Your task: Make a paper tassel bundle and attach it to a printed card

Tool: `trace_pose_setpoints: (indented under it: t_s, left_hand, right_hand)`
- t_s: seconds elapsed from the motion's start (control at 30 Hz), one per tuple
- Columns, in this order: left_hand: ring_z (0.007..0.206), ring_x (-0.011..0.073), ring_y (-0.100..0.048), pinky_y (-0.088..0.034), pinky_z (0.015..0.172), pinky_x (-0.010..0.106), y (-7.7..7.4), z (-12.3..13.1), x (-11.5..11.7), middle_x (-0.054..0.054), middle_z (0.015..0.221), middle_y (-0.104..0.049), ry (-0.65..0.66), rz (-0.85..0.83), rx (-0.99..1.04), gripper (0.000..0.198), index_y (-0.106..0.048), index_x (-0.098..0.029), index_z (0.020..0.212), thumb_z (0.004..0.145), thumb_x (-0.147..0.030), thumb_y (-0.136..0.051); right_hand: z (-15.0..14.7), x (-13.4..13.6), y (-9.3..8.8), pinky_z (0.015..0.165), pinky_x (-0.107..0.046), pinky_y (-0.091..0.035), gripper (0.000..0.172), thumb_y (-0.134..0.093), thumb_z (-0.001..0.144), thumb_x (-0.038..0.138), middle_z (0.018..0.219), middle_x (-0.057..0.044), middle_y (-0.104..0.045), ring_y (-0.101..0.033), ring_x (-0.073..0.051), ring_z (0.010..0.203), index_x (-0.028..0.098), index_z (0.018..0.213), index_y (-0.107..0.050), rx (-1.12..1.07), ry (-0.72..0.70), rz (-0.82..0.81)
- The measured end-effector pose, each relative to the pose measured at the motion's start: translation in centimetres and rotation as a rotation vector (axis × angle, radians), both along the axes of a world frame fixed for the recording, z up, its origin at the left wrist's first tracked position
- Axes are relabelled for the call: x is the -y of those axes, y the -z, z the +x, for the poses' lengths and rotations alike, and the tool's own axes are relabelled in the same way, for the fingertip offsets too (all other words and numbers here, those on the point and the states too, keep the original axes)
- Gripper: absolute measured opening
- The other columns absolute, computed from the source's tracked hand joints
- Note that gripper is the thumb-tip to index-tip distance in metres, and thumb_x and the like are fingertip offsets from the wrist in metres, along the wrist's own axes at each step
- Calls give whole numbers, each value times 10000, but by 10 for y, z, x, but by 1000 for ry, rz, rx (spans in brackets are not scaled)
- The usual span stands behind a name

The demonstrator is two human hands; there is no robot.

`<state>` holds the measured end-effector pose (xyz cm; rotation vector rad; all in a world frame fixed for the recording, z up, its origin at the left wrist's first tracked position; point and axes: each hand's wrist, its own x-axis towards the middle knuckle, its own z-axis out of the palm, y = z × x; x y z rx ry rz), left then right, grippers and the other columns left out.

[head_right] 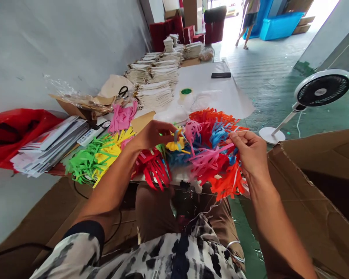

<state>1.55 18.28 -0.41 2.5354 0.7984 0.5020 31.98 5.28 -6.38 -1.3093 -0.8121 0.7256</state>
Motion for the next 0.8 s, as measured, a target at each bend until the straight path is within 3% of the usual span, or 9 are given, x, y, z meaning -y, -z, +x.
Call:
trace_pose_setpoints:
  t_s: [0.13, 0.23, 0.33, 0.47, 0.57, 0.67, 0.8]
  left_hand:
    - [683, 134, -647, -345, 591, 250, -1, 2, 1, 2, 838, -772, -121, 313, -365, 143, -860, -281, 893, 877, -185, -754]
    - [773, 170, -688, -376, 628, 273, -9, -6, 1, 38, 947, -797, -192, 430, -314, 185, -870, -315, 1022, 904, -221, -764]
    - [794, 172, -687, -416, 661, 289, -15, -13, -4, 71, 1002, -799, -189, 441, -113, 216, -854, -281, 1129, 939, -267, -753]
    - [667, 130, -610, -410, 619, 272, -12, -9, -14, 55, 901, -791, -199, 360, 43, 222, -845, -220, 1132, 978, -326, -725]
    - [769, 174, -641, -396, 643, 289, -13, -3, -18, 64, 882, -792, -195, 432, -72, 187, -863, -233, 1095, 950, -275, -754]
    - [884, 228, -660, -395, 663, 307, -21, 3, -16, 75, 902, -798, -210, 534, -232, 284, -845, -265, 1194, 923, -237, -765]
    - [881, 211, -652, -464, 766, 316, -27, 11, -15, 40, 905, -795, -95, 494, -251, 364, -801, -308, 1283, 950, -202, -701]
  right_hand:
    - [0, 2, 0, 542, -241, -445, 401, -960, 671, 535, 722, -9, -750, -540, -115, 572, 206, 816, -782, -3, -1, 8]
    - [-1, 4, 0, 530, -244, -423, 387, -946, 688, 529, 719, -11, -751, -521, -113, 554, 203, 816, -782, 5, 1, 1]
    - [-2, 4, 0, 538, -248, -405, 386, -944, 693, 520, 719, -13, -745, -528, -113, 557, 197, 829, -780, -3, -16, 2]
    - [-5, 2, 0, 547, -249, -366, 346, -942, 715, 485, 677, 8, -699, -508, -105, 568, 195, 816, -782, 7, -20, 22]
    - [-7, 2, 0, 557, -252, -351, 324, -921, 747, 489, 668, 15, -686, -491, -105, 578, 202, 819, -788, 43, -35, 26]
    - [-9, 2, -2, 543, -260, -334, 309, -914, 753, 486, 647, 23, -658, -472, -108, 565, 211, 818, -789, 57, -39, 30]
    - [-13, 4, -8, 525, -274, -348, 301, -919, 735, 475, 600, 25, -606, -464, -115, 534, 212, 788, -783, 29, -36, 28]
